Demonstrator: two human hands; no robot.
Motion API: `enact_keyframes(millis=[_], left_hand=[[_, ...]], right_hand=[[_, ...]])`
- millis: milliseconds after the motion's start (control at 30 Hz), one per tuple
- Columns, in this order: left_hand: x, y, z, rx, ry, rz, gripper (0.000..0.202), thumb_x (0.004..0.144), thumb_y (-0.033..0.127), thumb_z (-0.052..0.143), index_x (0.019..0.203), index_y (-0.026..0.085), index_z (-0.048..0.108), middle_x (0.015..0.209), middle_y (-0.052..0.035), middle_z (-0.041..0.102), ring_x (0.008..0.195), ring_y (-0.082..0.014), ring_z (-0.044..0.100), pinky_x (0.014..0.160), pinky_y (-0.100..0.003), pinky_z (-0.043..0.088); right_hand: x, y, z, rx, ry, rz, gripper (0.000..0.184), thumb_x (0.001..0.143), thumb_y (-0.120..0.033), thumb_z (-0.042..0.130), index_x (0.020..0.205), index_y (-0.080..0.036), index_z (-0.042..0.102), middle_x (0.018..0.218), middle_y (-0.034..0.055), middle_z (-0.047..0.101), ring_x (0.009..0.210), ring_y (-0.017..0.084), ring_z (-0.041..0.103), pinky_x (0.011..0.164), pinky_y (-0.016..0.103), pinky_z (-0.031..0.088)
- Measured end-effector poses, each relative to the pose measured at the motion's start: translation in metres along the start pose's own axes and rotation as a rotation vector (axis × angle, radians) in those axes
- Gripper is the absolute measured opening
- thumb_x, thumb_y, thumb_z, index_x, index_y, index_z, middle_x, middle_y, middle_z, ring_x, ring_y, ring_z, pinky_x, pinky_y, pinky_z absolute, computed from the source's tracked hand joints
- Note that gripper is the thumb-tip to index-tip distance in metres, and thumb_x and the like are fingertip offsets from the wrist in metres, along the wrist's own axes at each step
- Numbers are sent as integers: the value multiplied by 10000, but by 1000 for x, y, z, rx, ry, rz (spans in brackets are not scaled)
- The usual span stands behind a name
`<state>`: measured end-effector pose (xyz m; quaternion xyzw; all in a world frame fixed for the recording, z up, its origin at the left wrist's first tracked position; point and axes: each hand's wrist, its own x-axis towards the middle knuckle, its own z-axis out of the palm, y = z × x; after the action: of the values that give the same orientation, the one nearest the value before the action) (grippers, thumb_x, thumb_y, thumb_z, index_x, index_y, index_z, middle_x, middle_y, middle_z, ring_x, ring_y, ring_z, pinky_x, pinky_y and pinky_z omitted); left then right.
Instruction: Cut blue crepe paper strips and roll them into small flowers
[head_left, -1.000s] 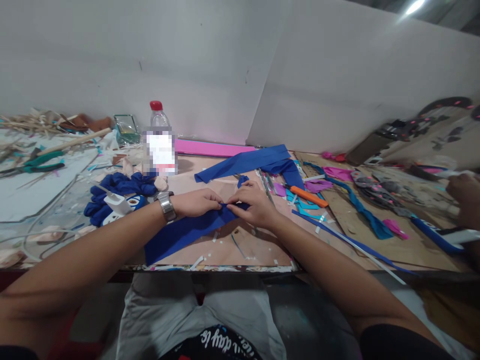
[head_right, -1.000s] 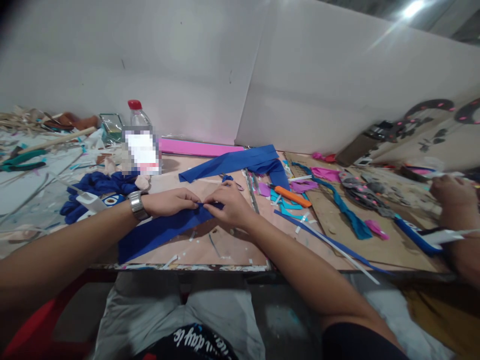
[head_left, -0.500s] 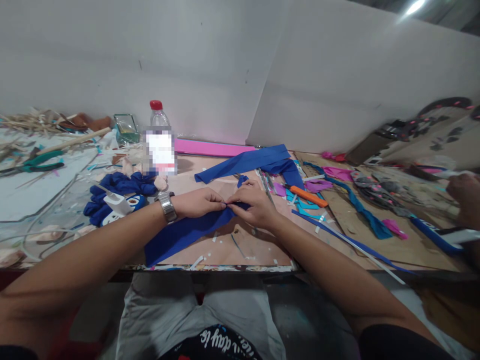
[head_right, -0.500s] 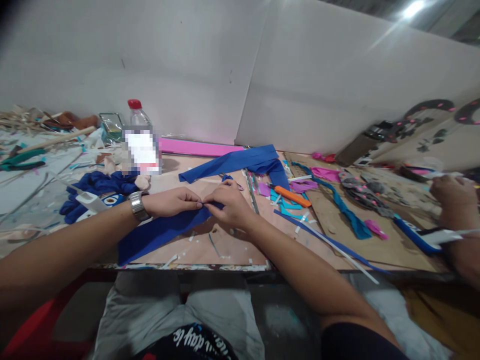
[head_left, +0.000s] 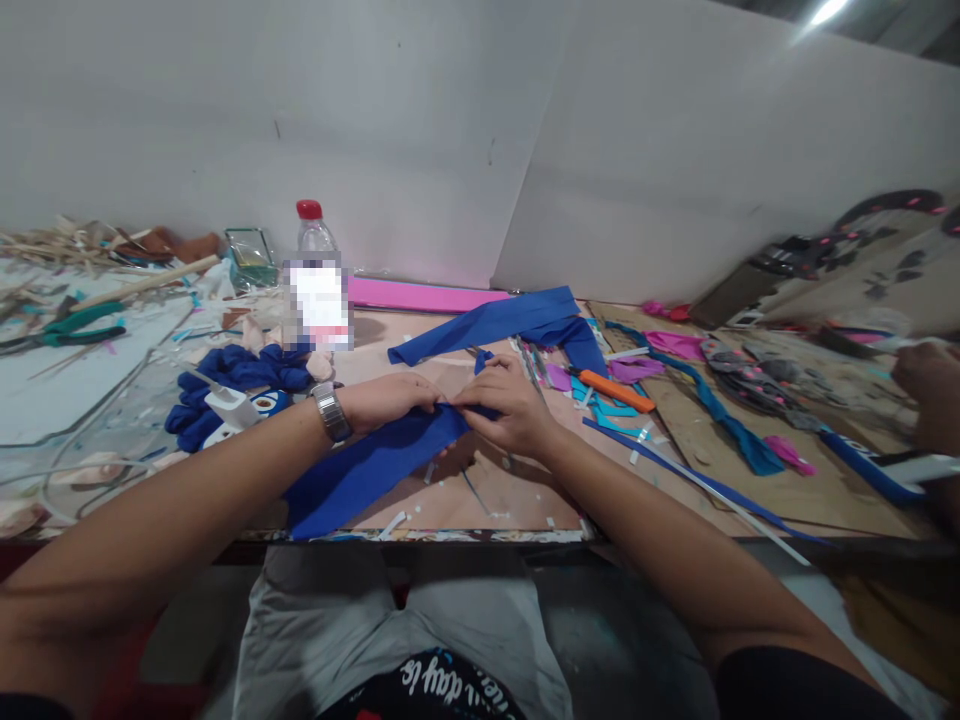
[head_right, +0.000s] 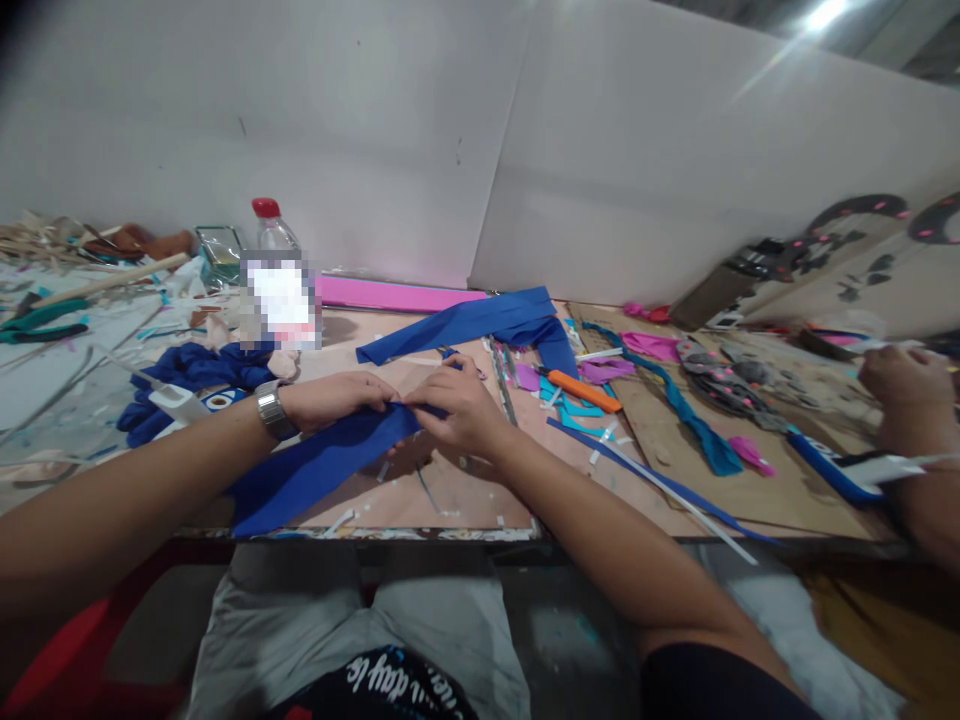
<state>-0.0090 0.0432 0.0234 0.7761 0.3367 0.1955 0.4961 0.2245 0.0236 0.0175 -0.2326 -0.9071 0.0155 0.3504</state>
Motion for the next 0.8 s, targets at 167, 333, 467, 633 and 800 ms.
enact_keyframes(millis=[167,333,467,633,800], left_hand=[[0,-1,0,-36,-19,4,327,797,135,498,936,144,794,1037,-76,778,985,-223,654,955,-349,490],[-1,-2,4,-264,-53,-96,310,911,335,560,956,135,793,1049,-95,787,936,-223,700,898,-341,532],[-2,1,6,-410,-67,-253,355,844,450,682,951,128,787,987,-102,784,837,-217,698,817,-342,543],[-2,7,7,-285,-4,-193,280,823,386,671,836,125,772,894,-64,764,736,-152,629,717,-269,492],[-4,9,6,-378,-105,-240,178,790,291,655,807,137,744,777,-51,751,598,-132,591,606,-259,464]], right_hand=[[0,1,0,-16,-7,4,88,937,-192,652,959,-246,718,875,18,790,818,179,728,997,467,383],[0,2,0,-39,0,-13,112,931,-168,639,966,-242,717,885,23,791,819,179,727,987,465,388],[-1,3,0,-35,-6,-13,105,935,-178,639,976,-239,714,891,22,790,830,183,723,988,466,383],[0,1,0,-27,-15,-3,102,945,-189,636,979,-243,716,899,19,793,829,182,721,1003,464,372],[0,1,0,-31,-38,4,140,943,-184,635,1016,-255,731,918,19,799,833,185,724,995,471,367]])
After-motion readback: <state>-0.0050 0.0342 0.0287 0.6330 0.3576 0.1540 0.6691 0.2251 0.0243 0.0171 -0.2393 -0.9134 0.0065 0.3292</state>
